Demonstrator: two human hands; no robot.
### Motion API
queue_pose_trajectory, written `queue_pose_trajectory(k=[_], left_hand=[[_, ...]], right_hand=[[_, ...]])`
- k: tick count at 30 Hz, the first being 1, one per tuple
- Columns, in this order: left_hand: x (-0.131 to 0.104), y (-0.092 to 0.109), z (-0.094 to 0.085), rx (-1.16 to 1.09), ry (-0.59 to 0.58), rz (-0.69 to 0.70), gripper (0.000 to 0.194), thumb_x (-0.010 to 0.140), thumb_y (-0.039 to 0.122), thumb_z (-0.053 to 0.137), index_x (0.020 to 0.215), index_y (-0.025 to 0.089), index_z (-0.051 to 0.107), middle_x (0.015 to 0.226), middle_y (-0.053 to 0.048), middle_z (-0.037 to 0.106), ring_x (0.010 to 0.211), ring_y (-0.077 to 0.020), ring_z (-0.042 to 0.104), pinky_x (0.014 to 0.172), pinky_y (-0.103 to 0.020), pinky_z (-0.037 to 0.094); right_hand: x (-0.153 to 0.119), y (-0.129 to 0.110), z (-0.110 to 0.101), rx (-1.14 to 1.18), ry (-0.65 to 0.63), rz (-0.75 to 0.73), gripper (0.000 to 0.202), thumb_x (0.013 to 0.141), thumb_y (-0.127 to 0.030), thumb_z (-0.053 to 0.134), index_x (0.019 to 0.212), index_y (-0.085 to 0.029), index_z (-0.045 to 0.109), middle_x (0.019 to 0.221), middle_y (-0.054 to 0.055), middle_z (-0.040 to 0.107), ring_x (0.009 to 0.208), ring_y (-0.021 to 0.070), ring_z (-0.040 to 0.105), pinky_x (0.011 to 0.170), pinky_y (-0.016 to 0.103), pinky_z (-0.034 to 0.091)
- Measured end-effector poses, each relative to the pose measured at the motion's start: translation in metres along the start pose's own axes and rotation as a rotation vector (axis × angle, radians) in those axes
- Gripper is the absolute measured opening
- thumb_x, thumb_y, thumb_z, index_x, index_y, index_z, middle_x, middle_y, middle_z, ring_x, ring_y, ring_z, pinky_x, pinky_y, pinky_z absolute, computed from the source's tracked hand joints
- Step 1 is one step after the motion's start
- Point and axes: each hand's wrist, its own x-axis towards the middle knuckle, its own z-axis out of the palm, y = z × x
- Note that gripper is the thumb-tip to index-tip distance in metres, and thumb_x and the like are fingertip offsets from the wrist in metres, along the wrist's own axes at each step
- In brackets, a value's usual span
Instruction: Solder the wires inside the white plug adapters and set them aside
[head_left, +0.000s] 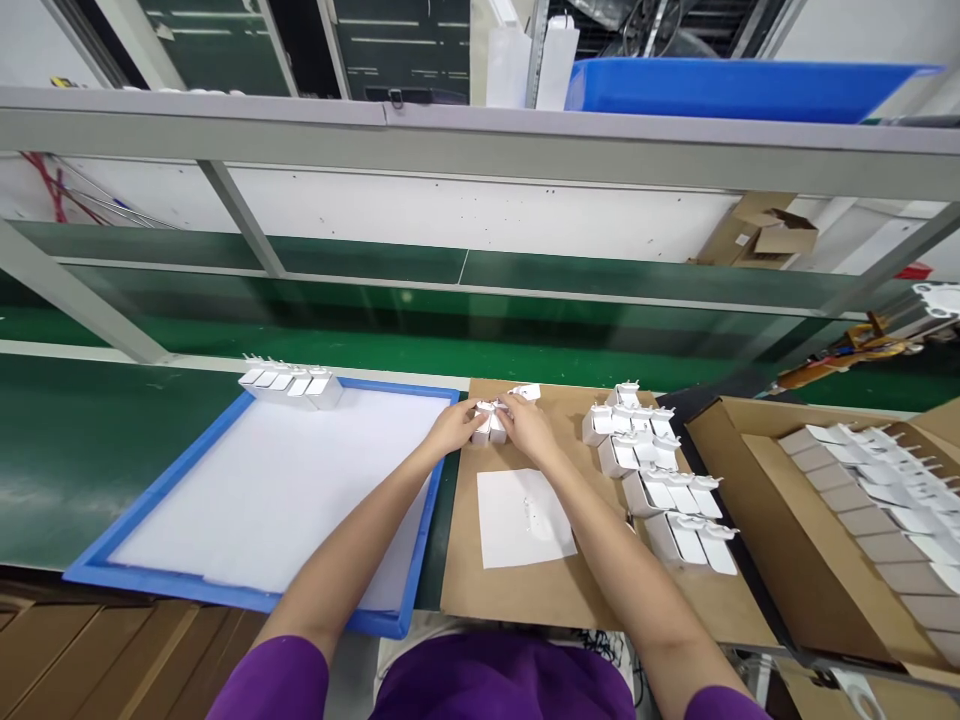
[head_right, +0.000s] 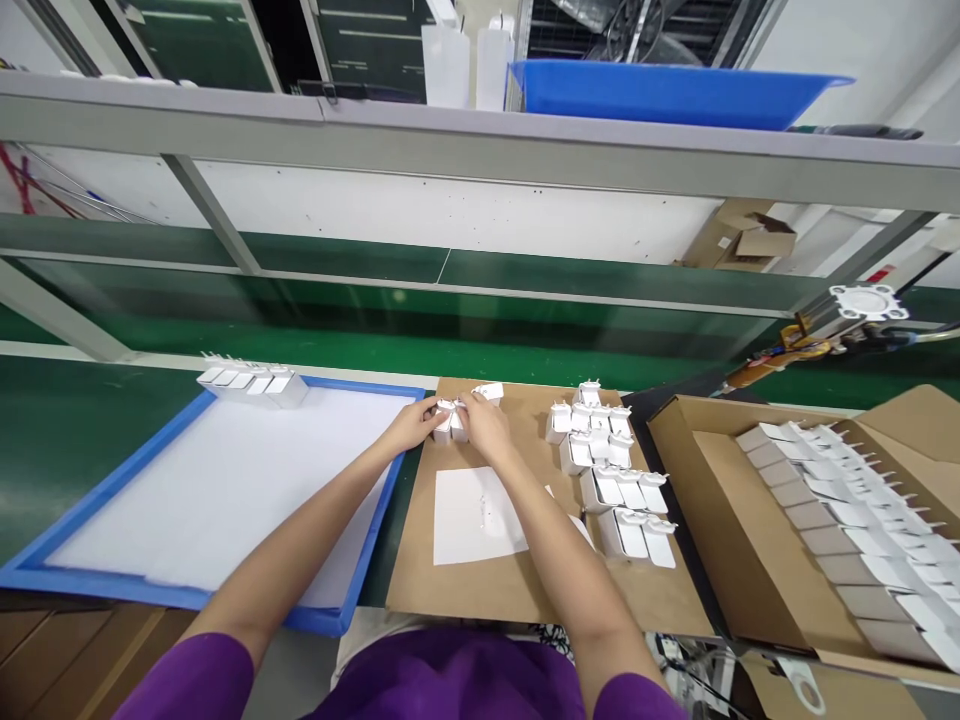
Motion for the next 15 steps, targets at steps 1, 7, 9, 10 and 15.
queue_pose_trajectory(k=[1,7,9,10,15], left_hand=[[0.000,0.001,0.001,-0.003,0.000,-0.001,0.034,0.089,0.032,0.051,0.117,0.018,0.065,0.067,0.000,0.066,0.063,-0.0178,0.062,0.062,-0.025,0.046],[-0.005,0.002,0.006,0.001,0.006,0.012,0.037,0.092,0.032,0.047,0.122,0.016,0.061,0.077,-0.003,0.068,0.070,-0.0184,0.063,0.070,-0.028,0.049],[-0.003,0.000,0.007,0.001,-0.011,0.032,0.038,0.093,0.032,0.045,0.124,0.016,0.060,0.081,-0.004,0.069,0.072,-0.0188,0.064,0.074,-0.030,0.050],[-0.001,0.000,0.007,0.002,-0.018,0.042,0.038,0.093,0.032,0.044,0.125,0.016,0.059,0.085,-0.005,0.070,0.073,-0.0194,0.065,0.076,-0.031,0.051],[-0.012,0.009,0.001,0.048,0.044,0.056,0.034,0.092,0.020,0.041,0.119,0.018,0.061,0.113,-0.008,0.071,0.101,-0.0208,0.066,0.089,-0.033,0.052]], right_hand=[[0.000,0.000,0.001,0.007,0.000,-0.007,0.030,0.097,-0.031,0.051,0.122,-0.017,0.057,0.123,0.009,0.061,0.107,0.0206,0.062,0.092,0.043,0.053],[-0.007,-0.002,-0.002,0.027,0.025,-0.026,0.042,0.096,-0.026,0.042,0.137,-0.029,0.048,0.132,0.007,0.060,0.108,0.0235,0.063,0.087,0.037,0.053],[-0.005,0.003,-0.014,0.031,0.064,-0.019,0.048,0.094,-0.027,0.042,0.142,-0.030,0.043,0.133,0.006,0.059,0.104,0.0215,0.064,0.088,0.036,0.053],[-0.004,0.006,-0.023,0.031,0.093,-0.007,0.051,0.094,-0.027,0.039,0.144,-0.029,0.040,0.135,0.006,0.058,0.102,0.0202,0.064,0.089,0.035,0.053],[0.004,0.002,-0.064,0.002,0.130,-0.032,0.070,0.076,-0.021,0.040,0.145,-0.022,0.039,0.127,0.012,0.061,0.101,0.0237,0.065,0.092,0.041,0.051]])
